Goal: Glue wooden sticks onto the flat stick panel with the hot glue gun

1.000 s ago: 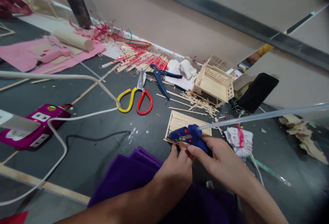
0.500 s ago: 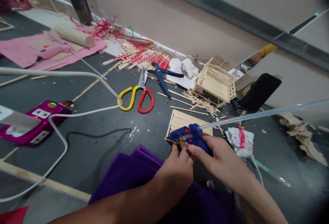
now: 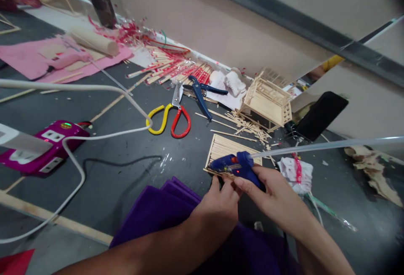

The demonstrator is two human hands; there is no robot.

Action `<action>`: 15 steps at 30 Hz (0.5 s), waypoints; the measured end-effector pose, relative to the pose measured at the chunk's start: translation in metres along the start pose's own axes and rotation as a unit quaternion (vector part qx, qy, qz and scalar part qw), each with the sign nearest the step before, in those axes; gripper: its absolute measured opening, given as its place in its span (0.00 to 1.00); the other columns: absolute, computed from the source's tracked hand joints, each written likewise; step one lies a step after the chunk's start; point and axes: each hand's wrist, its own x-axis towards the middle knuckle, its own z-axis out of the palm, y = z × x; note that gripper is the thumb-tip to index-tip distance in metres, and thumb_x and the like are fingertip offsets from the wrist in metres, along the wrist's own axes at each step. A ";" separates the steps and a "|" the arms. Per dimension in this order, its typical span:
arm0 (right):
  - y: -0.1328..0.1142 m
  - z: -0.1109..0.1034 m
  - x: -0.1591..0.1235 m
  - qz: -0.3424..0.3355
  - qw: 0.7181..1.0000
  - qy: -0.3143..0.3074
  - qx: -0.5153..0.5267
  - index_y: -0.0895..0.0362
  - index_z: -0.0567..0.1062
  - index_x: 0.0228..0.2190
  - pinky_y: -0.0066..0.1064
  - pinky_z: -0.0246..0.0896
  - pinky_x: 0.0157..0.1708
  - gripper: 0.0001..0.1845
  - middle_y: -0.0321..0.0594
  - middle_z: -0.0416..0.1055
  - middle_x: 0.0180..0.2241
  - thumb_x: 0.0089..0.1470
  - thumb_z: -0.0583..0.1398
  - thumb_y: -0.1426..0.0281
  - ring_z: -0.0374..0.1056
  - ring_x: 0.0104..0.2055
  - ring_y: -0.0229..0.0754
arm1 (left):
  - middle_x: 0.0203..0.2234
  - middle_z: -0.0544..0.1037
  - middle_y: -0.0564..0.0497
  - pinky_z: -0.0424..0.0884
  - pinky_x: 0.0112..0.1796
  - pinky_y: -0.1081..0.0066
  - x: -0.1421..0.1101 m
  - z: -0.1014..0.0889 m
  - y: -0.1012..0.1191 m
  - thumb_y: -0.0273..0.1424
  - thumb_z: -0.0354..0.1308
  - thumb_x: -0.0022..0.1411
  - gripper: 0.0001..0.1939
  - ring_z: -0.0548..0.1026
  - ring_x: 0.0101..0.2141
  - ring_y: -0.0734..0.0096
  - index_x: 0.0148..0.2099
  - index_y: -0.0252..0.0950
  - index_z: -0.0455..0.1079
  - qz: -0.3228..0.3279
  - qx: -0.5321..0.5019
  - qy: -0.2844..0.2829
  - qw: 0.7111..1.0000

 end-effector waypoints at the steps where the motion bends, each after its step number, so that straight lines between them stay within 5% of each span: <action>1: 0.001 0.000 0.000 0.000 1.000 -0.003 0.000 0.56 0.76 0.34 0.27 0.59 0.27 0.11 0.40 0.75 0.29 0.57 0.56 0.63 0.68 0.29 0.41 | 0.52 0.71 0.39 0.70 0.46 0.54 0.000 0.000 0.000 0.26 0.46 0.64 0.18 0.70 0.49 0.52 0.52 0.25 0.70 0.001 -0.001 0.001 1.000; 15: 0.001 0.001 -0.002 -0.001 1.000 -0.001 -0.012 0.55 0.75 0.31 0.27 0.56 0.24 0.11 0.37 0.73 0.26 0.57 0.56 0.63 0.65 0.26 0.39 | 0.52 0.71 0.36 0.69 0.45 0.53 0.001 -0.003 -0.001 0.27 0.45 0.65 0.19 0.70 0.49 0.52 0.53 0.25 0.69 0.001 0.010 -0.012 1.000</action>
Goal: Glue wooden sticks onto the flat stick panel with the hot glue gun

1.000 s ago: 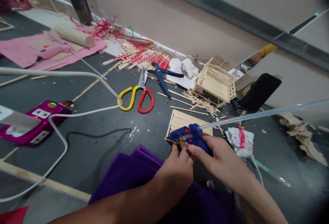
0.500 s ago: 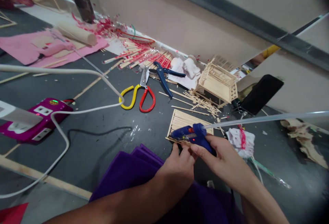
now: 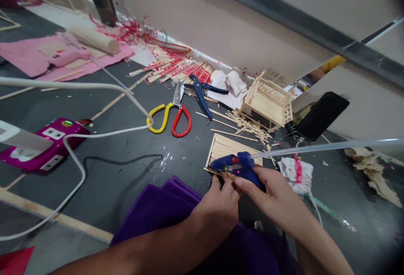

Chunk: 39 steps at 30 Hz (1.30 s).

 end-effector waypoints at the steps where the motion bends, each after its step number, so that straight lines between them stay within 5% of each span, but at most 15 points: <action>1: 0.001 0.000 0.000 -0.001 1.000 0.001 0.000 0.55 0.75 0.31 0.27 0.56 0.24 0.11 0.38 0.73 0.26 0.57 0.56 0.63 0.65 0.26 0.39 | 0.52 0.71 0.36 0.69 0.45 0.53 0.000 0.000 0.000 0.27 0.45 0.65 0.19 0.70 0.49 0.52 0.53 0.25 0.69 0.001 0.001 -0.001 1.000; 26: 0.000 0.000 -0.003 -0.002 1.000 0.031 -0.003 0.56 0.72 0.25 0.27 0.57 0.24 0.14 0.37 0.71 0.23 0.57 0.55 0.61 0.66 0.26 0.40 | 0.45 0.74 0.41 0.68 0.44 0.56 -0.001 0.002 -0.005 0.27 0.46 0.65 0.17 0.66 0.51 0.52 0.51 0.26 0.70 0.014 -0.065 -0.021 0.998; 33: 0.003 -0.003 -0.015 0.029 0.993 0.093 0.060 0.57 0.73 0.25 0.27 0.57 0.22 0.17 0.38 0.70 0.21 0.55 0.56 0.58 0.64 0.24 0.40 | 0.49 0.71 0.39 0.66 0.46 0.56 0.003 -0.008 -0.010 0.25 0.45 0.65 0.20 0.66 0.51 0.53 0.55 0.24 0.66 0.024 -0.051 -0.049 0.997; 39: 0.010 -0.002 -0.026 0.077 0.980 0.145 0.108 0.58 0.74 0.23 0.27 0.51 0.16 0.20 0.33 0.60 0.12 0.53 0.57 0.54 0.58 0.17 0.38 | 0.50 0.69 0.38 0.67 0.46 0.57 0.005 -0.007 -0.011 0.25 0.44 0.65 0.20 0.66 0.50 0.53 0.55 0.24 0.67 0.027 -0.032 -0.069 0.997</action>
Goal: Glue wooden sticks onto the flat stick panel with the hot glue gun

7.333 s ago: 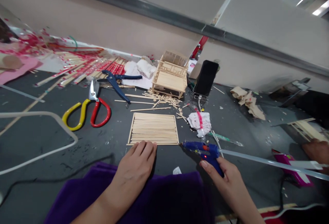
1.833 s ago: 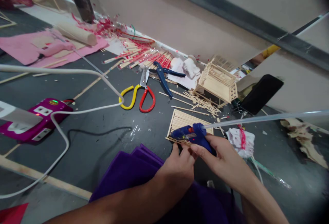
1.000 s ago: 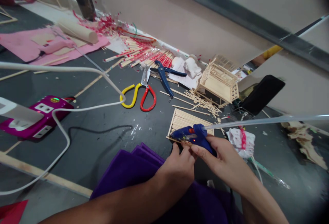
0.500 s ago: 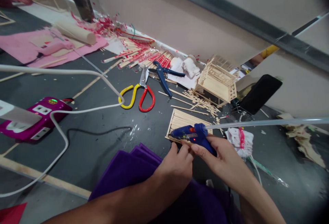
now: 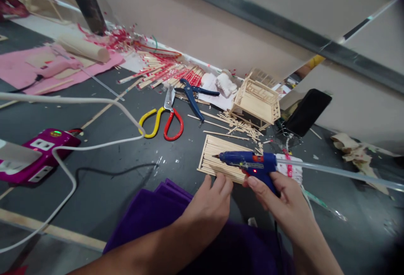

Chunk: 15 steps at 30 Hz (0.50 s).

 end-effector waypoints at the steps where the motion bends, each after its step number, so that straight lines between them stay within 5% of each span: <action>1: 0.002 0.000 -0.001 0.007 1.000 0.003 0.008 0.58 0.75 0.24 0.27 0.51 0.16 0.21 0.33 0.61 0.12 0.53 0.57 0.54 0.57 0.17 0.37 | 0.51 0.69 0.38 0.67 0.46 0.57 0.000 0.001 0.000 0.26 0.44 0.65 0.20 0.66 0.51 0.54 0.55 0.24 0.67 0.000 0.002 -0.002 1.000; 15: 0.018 0.006 -0.014 0.045 0.996 0.009 0.073 0.60 0.78 0.35 0.27 0.53 0.16 0.22 0.34 0.64 0.14 0.54 0.58 0.54 0.60 0.17 0.38 | 0.50 0.70 0.37 0.66 0.45 0.60 0.001 0.003 -0.002 0.26 0.45 0.65 0.20 0.66 0.50 0.56 0.55 0.25 0.66 0.015 -0.006 -0.023 1.000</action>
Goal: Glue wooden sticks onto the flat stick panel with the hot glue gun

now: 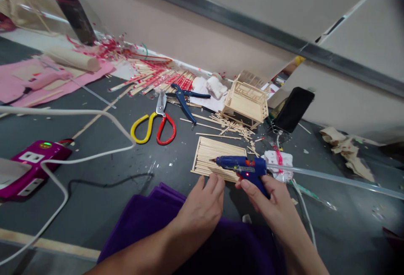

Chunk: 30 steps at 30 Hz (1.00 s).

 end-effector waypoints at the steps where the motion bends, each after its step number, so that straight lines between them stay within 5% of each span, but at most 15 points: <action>1: 0.001 -0.001 0.000 0.000 1.000 0.010 0.003 0.60 0.78 0.35 0.27 0.52 0.16 0.21 0.34 0.64 0.14 0.54 0.58 0.54 0.59 0.16 0.37 | 0.50 0.70 0.37 0.66 0.45 0.60 0.000 0.000 0.000 0.26 0.46 0.65 0.20 0.66 0.49 0.57 0.55 0.25 0.66 0.002 -0.001 -0.004 1.000; 13: 0.032 -0.022 -0.026 0.050 0.994 0.093 -0.034 0.60 0.78 0.31 0.28 0.50 0.16 0.23 0.33 0.61 0.13 0.53 0.57 0.51 0.57 0.16 0.38 | 0.46 0.73 0.38 0.69 0.44 0.62 0.001 0.002 -0.003 0.20 0.47 0.59 0.22 0.69 0.45 0.57 0.56 0.22 0.65 0.000 0.017 0.019 1.000; 18: 0.042 -0.027 -0.042 0.048 0.989 0.115 -0.077 0.60 0.78 0.30 0.29 0.55 0.19 0.24 0.37 0.68 0.17 0.53 0.56 0.51 0.62 0.19 0.40 | 0.45 0.73 0.38 0.69 0.43 0.62 0.000 0.000 -0.003 0.18 0.48 0.58 0.22 0.69 0.45 0.57 0.56 0.23 0.66 -0.004 0.025 0.015 1.000; 30: 0.042 -0.020 -0.040 0.032 0.998 0.050 -0.036 0.59 0.76 0.33 0.31 0.65 0.30 0.19 0.43 0.77 0.28 0.56 0.56 0.56 0.72 0.30 0.46 | 0.44 0.74 0.39 0.71 0.42 0.63 0.001 -0.002 -0.006 0.18 0.48 0.59 0.22 0.70 0.45 0.57 0.55 0.22 0.66 0.011 0.032 0.018 0.999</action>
